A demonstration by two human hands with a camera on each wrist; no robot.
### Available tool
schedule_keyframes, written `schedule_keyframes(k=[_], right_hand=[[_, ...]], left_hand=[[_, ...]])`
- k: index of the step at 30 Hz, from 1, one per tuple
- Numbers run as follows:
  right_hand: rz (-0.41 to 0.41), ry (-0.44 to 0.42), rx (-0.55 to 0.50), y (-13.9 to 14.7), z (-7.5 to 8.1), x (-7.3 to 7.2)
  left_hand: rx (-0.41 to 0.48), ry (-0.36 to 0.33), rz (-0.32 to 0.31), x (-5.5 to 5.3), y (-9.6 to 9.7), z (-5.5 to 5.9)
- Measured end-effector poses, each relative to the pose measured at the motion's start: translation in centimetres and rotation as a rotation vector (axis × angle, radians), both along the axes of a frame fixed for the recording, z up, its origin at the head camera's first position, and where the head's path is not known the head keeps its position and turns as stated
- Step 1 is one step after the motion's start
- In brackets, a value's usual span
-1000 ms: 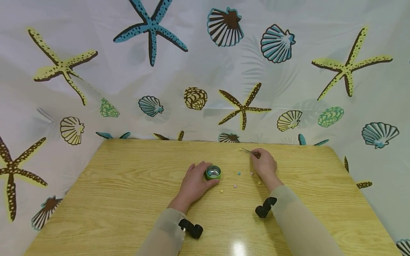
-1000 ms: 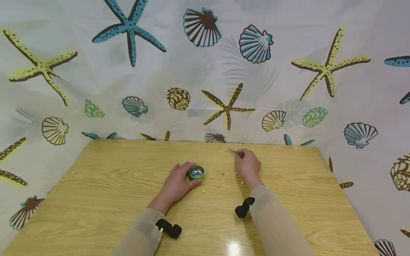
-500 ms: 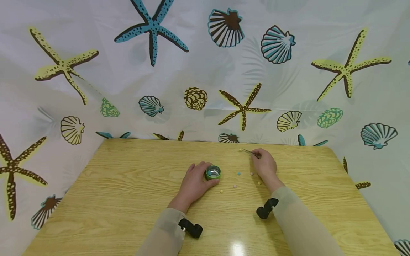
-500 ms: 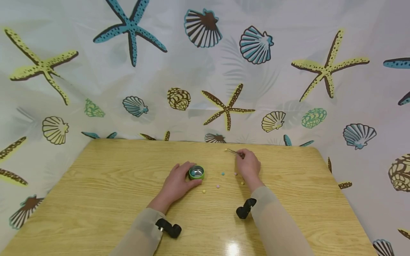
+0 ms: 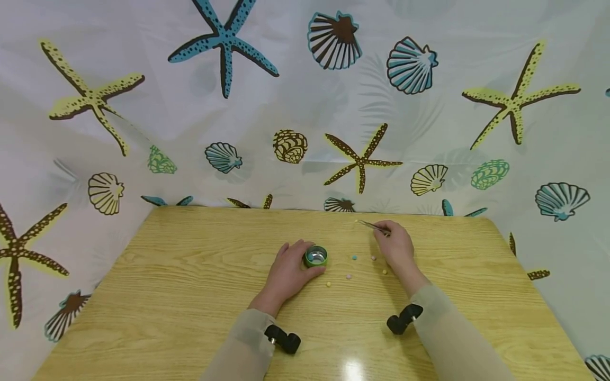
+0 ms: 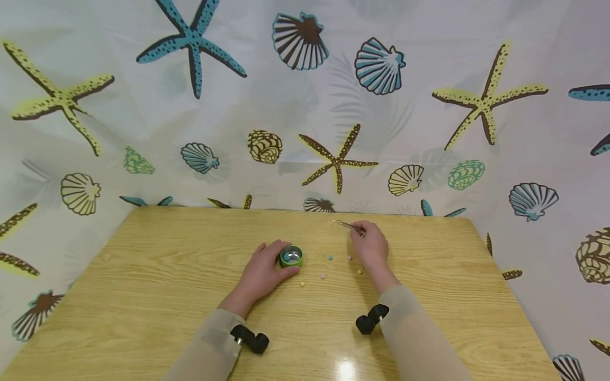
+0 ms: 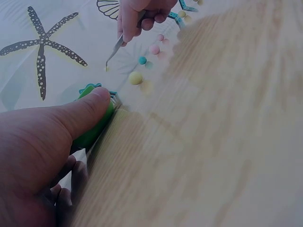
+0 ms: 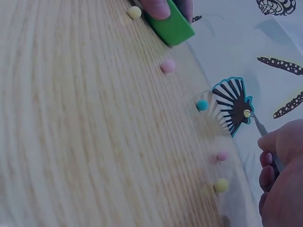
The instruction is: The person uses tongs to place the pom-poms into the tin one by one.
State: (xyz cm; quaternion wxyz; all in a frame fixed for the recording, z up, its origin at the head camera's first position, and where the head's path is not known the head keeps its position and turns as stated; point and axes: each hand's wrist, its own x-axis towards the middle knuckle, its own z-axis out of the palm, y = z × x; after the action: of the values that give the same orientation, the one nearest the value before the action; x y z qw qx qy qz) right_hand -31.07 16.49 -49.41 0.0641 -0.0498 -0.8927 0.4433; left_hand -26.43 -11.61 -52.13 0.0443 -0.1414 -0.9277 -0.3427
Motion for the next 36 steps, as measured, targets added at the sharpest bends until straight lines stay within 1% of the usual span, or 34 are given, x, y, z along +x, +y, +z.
schedule_keyframes(k=[7, 11, 19, 30, 36], right_hand=[[0.022, 0.051, -0.03, -0.3, 0.5, 1.1], [0.035, 0.061, -0.043, -0.6, 1.0, 1.8], [0.098, 0.083, -0.067, -1.2, 1.8, 3.7], [0.125, 0.113, -0.03, -2.5, 2.0, 5.3], [0.15, 0.128, -0.017, -3.2, 1.7, 6.0]], left_hand=[[0.002, -0.006, 0.004, 0.0, -0.1, 0.0], [0.004, -0.009, 0.004, 0.0, -0.1, 0.0], [0.005, -0.012, 0.005, 0.1, 0.0, 0.2], [0.008, -0.006, 0.001, 0.1, 0.0, 0.1], [0.004, -0.009, 0.0, 0.1, 0.0, 0.2]])
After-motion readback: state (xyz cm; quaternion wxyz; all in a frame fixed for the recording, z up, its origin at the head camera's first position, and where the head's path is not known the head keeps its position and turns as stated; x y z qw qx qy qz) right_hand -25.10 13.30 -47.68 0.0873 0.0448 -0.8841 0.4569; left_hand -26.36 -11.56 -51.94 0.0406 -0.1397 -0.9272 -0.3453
